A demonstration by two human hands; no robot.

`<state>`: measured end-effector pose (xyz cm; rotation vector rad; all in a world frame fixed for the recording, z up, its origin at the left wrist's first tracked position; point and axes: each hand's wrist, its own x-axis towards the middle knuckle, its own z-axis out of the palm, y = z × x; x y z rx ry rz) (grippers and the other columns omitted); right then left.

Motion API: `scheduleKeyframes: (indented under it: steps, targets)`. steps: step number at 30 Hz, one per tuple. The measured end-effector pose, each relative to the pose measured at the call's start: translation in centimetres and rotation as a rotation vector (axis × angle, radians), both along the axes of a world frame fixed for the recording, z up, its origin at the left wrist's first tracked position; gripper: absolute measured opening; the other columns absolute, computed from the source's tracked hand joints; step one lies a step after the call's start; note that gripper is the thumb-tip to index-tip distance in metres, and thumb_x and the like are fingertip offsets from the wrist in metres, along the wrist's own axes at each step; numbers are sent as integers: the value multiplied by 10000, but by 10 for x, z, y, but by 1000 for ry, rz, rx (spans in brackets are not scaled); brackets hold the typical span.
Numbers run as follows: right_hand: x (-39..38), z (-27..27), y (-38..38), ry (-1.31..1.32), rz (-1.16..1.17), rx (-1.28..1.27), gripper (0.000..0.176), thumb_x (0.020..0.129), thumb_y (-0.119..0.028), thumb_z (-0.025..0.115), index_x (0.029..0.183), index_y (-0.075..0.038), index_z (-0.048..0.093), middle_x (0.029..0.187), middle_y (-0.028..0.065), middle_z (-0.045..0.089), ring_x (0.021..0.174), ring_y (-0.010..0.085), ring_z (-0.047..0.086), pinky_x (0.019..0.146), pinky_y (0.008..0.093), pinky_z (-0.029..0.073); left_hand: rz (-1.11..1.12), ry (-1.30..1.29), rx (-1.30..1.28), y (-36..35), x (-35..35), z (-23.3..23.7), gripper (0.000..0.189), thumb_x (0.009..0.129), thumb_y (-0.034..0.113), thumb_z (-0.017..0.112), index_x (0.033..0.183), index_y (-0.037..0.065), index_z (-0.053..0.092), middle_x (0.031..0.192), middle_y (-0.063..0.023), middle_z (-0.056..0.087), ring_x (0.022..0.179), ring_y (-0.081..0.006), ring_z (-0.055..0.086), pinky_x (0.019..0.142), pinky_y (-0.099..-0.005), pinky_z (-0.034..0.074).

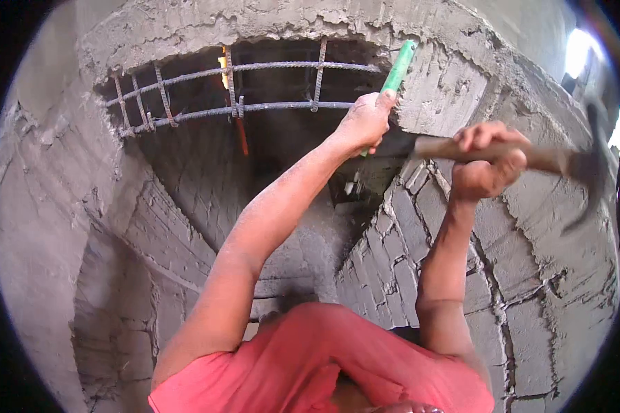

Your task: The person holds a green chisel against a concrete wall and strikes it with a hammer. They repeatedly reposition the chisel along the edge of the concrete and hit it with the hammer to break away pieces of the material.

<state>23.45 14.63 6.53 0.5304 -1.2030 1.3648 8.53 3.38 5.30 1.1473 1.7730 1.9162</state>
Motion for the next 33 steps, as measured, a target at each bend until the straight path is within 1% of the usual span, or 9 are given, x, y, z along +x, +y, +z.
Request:
scheduleKeyframes:
  steps: [3,6,8,14,19,22,26,31,33]
  targets:
    - [-32,-9,2,292,16,-25,435,997,-508,427,948,-81,492,712,75,522,549,190,525,534,344,482,47,84,0,0,-2,-3,479,1028,506,377,832,76,455,569,-12,443,378,-122,426,329,-314,376]
    - [-60,-34,16,-710,-360,138,415,1009,-414,482,801,-58,522,573,39,494,456,150,507,445,306,422,47,71,-15,4,-3,5,474,1030,492,379,843,64,465,581,-20,453,380,-125,430,326,-311,375]
    - [-48,-34,19,-726,-315,60,410,1016,-397,485,810,-45,535,596,37,504,469,143,510,446,290,410,53,56,-49,-3,-5,4,473,1032,484,379,851,57,470,590,-27,460,381,-126,433,325,-307,376]
    - [1,11,-10,106,-74,108,419,1014,-471,396,1047,-62,479,775,80,512,604,218,526,591,381,504,13,26,-34,-6,-16,-8,474,1030,502,386,880,63,482,629,-30,479,379,-100,431,298,-289,360]
    - [-42,-25,-1,192,-146,82,413,1017,-493,407,960,-90,477,700,57,516,544,185,503,484,301,456,282,494,29,7,-51,-35,651,1019,545,343,913,-54,574,758,-274,563,820,-506,540,754,-499,448]
    - [-69,-50,1,-728,-274,30,395,1024,-396,457,809,-71,515,621,22,493,466,124,477,449,278,421,295,606,154,6,-44,-27,651,1017,561,342,883,-36,563,680,-218,559,663,-421,584,638,-467,477]
    - [-38,-36,-16,-410,-194,-99,416,997,-466,495,843,-79,513,635,31,491,480,140,484,456,285,418,97,283,14,-5,-43,-22,628,1001,598,367,836,13,526,587,-68,502,420,-179,510,407,-363,438]
    - [-34,3,-32,385,28,-92,355,996,-400,496,852,-76,518,632,46,511,473,173,496,485,293,435,31,156,-17,-11,-38,-16,643,986,621,375,860,8,523,588,-65,489,421,-184,511,376,-353,427]
    - [-66,-35,19,41,-711,410,336,1000,-367,488,831,-77,510,611,44,512,469,167,499,473,293,429,73,267,23,-10,-42,-21,649,991,620,359,855,8,527,603,-74,507,417,-192,512,387,-357,432]
